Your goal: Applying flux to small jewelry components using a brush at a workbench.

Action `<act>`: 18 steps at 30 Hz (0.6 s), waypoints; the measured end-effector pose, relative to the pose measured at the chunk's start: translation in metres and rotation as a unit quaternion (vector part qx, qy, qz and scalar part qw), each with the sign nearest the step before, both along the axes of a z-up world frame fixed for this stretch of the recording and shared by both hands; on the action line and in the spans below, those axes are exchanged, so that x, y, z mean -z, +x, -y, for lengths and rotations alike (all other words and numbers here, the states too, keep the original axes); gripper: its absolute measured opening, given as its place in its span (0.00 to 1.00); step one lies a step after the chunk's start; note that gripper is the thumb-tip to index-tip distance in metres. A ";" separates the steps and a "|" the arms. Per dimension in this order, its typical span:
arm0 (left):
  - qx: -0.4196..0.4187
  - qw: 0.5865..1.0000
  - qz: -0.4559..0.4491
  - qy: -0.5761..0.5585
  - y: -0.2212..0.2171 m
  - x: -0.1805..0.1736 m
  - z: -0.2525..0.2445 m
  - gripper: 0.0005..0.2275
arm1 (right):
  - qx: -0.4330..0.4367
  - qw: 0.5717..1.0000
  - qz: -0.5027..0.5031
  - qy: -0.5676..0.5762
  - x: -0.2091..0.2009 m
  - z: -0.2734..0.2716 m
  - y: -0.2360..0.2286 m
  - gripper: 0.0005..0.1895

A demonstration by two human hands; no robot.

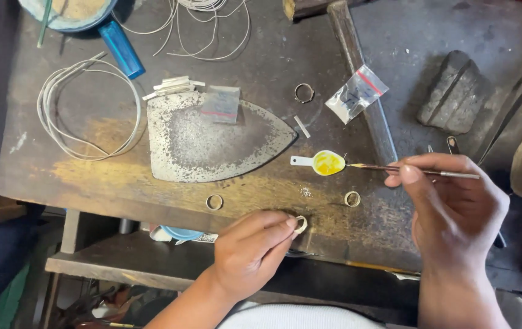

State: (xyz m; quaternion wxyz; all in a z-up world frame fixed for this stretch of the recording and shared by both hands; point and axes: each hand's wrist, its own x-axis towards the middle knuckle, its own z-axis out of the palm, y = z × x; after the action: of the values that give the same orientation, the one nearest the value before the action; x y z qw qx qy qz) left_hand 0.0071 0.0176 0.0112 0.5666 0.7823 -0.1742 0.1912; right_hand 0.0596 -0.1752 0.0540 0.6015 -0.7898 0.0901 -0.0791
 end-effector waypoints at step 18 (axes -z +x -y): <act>-0.012 1.000 -0.013 0.015 0.004 -0.002 0.002 0.03 | -0.013 1.000 -0.003 0.013 0.009 -0.002 0.014 0.05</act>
State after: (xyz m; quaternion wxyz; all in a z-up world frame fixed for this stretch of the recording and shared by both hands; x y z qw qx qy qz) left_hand 0.0115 0.0154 0.0129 0.5547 0.7952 -0.1603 0.1848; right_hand 0.0738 -0.1736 0.0446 0.6122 -0.7834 0.0826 -0.0678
